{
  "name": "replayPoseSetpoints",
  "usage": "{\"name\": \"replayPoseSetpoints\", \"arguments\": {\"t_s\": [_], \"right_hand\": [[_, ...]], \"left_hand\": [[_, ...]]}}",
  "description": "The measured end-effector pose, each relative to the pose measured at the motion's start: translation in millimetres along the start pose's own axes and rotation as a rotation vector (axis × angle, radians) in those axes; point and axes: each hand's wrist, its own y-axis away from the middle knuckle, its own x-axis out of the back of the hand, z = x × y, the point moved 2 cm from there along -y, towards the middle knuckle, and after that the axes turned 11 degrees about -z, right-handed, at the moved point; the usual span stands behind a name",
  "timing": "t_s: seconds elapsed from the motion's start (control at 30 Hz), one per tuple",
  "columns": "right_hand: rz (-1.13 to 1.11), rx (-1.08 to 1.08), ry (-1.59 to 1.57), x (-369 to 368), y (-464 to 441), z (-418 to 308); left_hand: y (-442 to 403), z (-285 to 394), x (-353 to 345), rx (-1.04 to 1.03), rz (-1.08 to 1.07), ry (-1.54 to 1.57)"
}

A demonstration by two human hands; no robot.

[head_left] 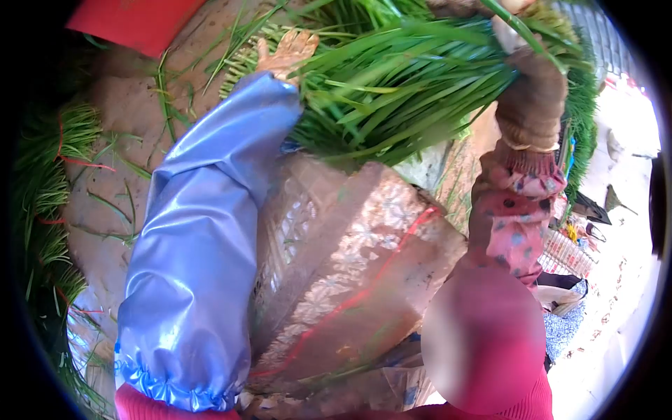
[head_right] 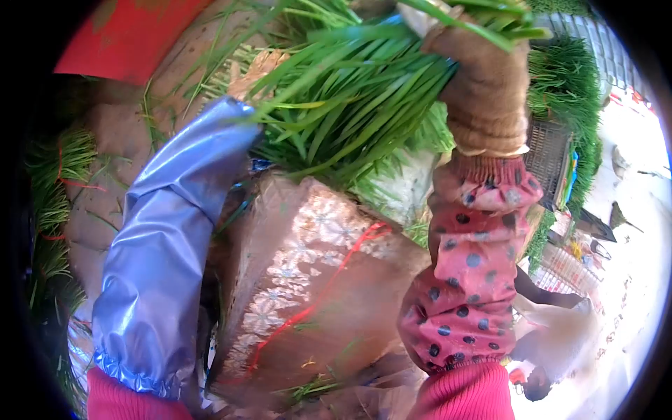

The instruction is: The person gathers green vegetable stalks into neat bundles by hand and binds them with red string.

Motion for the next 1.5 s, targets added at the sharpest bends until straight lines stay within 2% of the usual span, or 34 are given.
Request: {"name": "replayPoseSetpoints", "arguments": {"t_s": [0.07,0.1,0.13,0.2,0.23,0.27,0.3,0.37,0.4,0.47,0.5,0.57,0.6,0.67,0.7,0.77,0.83,0.87,0.9,0.93,1.0,1.03,1.07,1.13,1.2,1.27,1.33,1.4,1.43,1.5], "right_hand": [[-0.035,-0.065,0.137,10.9,10.7,-19.1],[0.190,-0.097,0.361,0.5,17.7,-20.6],[0.083,-0.015,0.267,5.3,20.3,-23.4],[0.137,-0.047,-0.011,7.4,34.2,-49.9],[0.111,0.049,-0.173,12.4,39.3,-60.8],[0.454,-0.208,-0.337,29.5,66.0,-58.8],[0.455,-0.283,-0.430,62.7,86.1,-46.8],[0.459,-0.343,-0.514,75.3,84.7,-62.1],[0.178,-0.134,-0.401,43.1,56.0,-100.1],[-0.089,0.089,-0.277,9.4,36.1,-123.6],[-0.007,0.085,-0.082,6.1,34.9,-113.6],[0.158,-0.108,-0.008,-3.9,40.0,-99.7],[0.059,-0.084,-0.024,-13.0,36.5,-95.8],[-0.044,0.071,-0.048,-29.6,38.9,-96.0],[-0.082,0.120,-0.056,-37.1,40.6,-95.9],[-0.066,0.042,0.013,-47.6,41.2,-92.3],[-0.112,0.058,0.014,-61.2,40.5,-94.0],[-0.153,0.077,0.019,-67.7,39.9,-94.3],[-0.202,0.019,0.017,-75.0,37.6,-93.8],[-0.240,-0.143,0.020,-82.2,36.7,-94.8],[-0.340,-0.191,-0.022,-95.2,35.5,-91.4],[-0.430,-0.021,0.134,-99.6,30.7,-96.8],[-0.445,-0.076,0.160,-103.7,29.3,-100.0],[-0.538,0.014,0.294,-101.9,24.0,-99.4],[-0.600,0.005,0.349,-99.4,23.0,-102.7],[-0.626,-0.039,0.357,-90.1,24.6,-110.6],[-0.348,-0.020,0.368,-56.5,36.4,-126.4],[-0.077,0.014,0.312,-16.9,55.8,-141.8],[0.054,0.048,0.252,2.7,66.1,-148.8],[0.393,0.094,0.195,57.1,96.3,-163.1]], "left_hand": [[-3.2,-0.2,9.1,-0.029,0.047,-0.069],[0.0,2.0,15.2,-0.007,-0.019,0.050],[5.7,2.1,20.0,0.017,-0.090,0.167],[18.2,0.0,26.5,0.006,-0.079,0.153],[26.0,-0.5,28.4,-0.009,-0.082,0.145],[35.4,-3.0,29.1,-0.015,-0.078,0.140],[44.3,-6.3,32.1,0.006,-0.059,0.110],[57.2,-0.8,46.1,0.059,0.038,0.034],[56.9,-1.6,49.4,0.060,0.048,0.029],[58.9,1.5,59.7,-0.387,0.180,0.100],[81.0,21.0,93.4,-0.500,0.288,0.062],[87.4,32.0,100.1,-0.674,0.494,0.207],[104.2,42.8,112.6,-0.649,0.623,-0.005],[104.9,57.8,125.3,-0.510,0.297,-0.110],[110.3,66.2,144.7,-0.331,-0.072,0.222],[107.5,76.2,148.8,-0.234,-0.054,0.613],[98.3,85.0,150.2,-0.239,0.072,0.860],[91.3,87.1,150.0,-0.236,0.127,0.959],[84.6,87.2,148.9,-0.222,0.168,1.031],[78.1,86.7,146.6,-0.200,0.197,1.085],[61.6,80.4,139.1,-0.129,0.244,1.143],[53.0,76.6,135.7,-0.084,0.260,1.140],[42.9,71.9,130.7,-0.035,0.267,1.123],[21.8,61.5,120.0,0.086,0.234,1.034],[2.3,48.2,101.8,0.215,0.121,0.847],[-11.1,34.6,69.3,0.225,-0.009,0.590],[-24.4,16.5,-0.1,0.094,0.024,0.354],[32.9,18.0,21.1,0.127,-0.154,0.294],[25.1,15.2,18.9,0.176,-0.256,0.297],[20.4,10.6,10.8,0.153,-0.225,0.234]]}}
